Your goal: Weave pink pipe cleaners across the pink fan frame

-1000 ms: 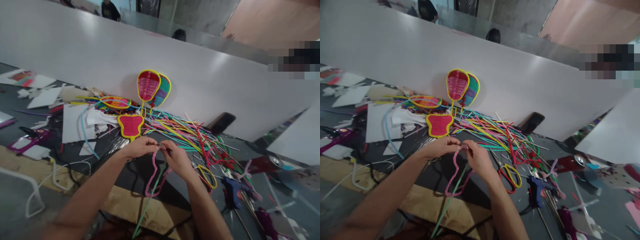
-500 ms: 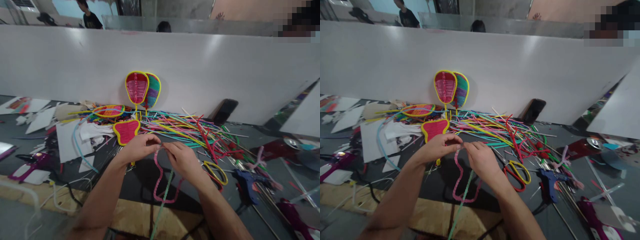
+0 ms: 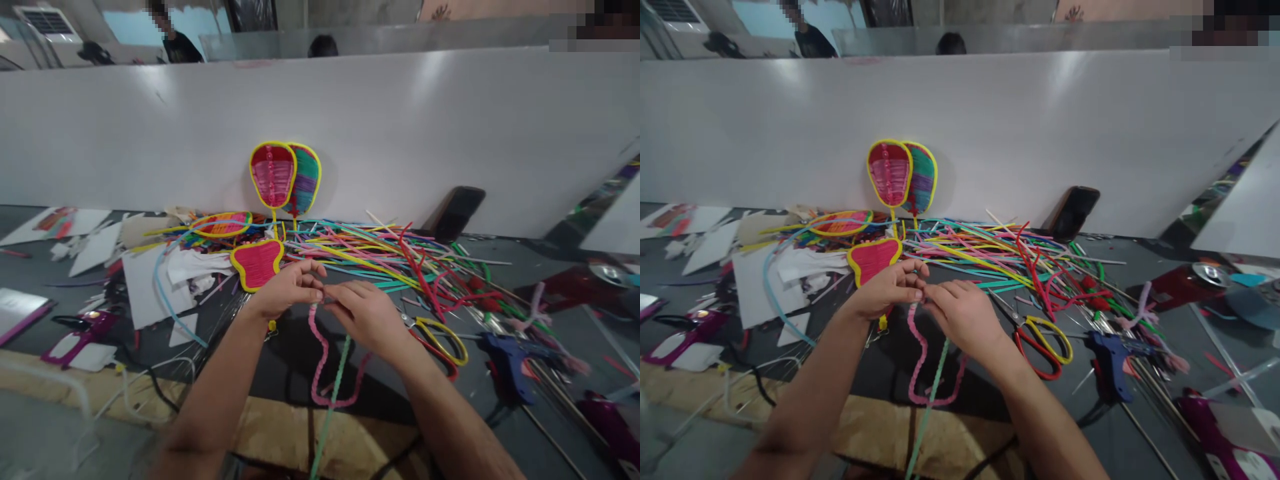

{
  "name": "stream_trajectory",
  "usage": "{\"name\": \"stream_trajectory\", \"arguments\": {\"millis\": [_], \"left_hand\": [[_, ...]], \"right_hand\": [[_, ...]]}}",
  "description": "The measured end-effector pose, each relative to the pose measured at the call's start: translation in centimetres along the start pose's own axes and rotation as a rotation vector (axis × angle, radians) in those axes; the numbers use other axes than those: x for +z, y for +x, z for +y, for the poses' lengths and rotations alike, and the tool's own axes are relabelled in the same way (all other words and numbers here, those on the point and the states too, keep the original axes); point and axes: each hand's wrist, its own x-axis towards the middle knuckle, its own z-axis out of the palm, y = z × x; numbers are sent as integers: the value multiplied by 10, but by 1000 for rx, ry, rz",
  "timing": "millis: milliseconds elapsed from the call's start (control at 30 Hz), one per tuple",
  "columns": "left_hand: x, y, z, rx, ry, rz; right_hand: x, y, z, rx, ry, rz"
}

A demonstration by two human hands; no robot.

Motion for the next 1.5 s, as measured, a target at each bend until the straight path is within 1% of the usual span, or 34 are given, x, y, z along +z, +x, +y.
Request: {"name": "stream_trajectory", "arguments": {"millis": [133,300,400,500,667,833,933,1100,1233,1400,1500], "left_hand": [[1,-1,-1,5,-38,21],[4,-2,-2,7,-39,59],[6,-4,-3,11,-8,69],[7,-7,-4,19,19,68],[14,-13,-5,15,-14,79],[25,-16,-5,-13,-33,141],[27,-16,-8,-5,-37,157],[25,-17,-13,-2,-17,166],[27,-22,-13,11,82,205],[34,-26,-10,72,284,326],[36,-26,-9,79,318,378]], "right_hand": [[2,0,0,-19,-57,50],[1,0,-2,2,-37,25],[0,0,-2,70,36,31],[-1,-1,-3,144,154,45],[-4,-2,-4,283,337,-5],[-6,0,-5,373,409,-37],[-6,-1,-3,400,384,-63],[-11,-5,7,421,387,-154],[-16,-4,7,368,271,-206],[-14,-2,-1,314,176,-168],[-13,-2,-3,280,156,-152]]}}
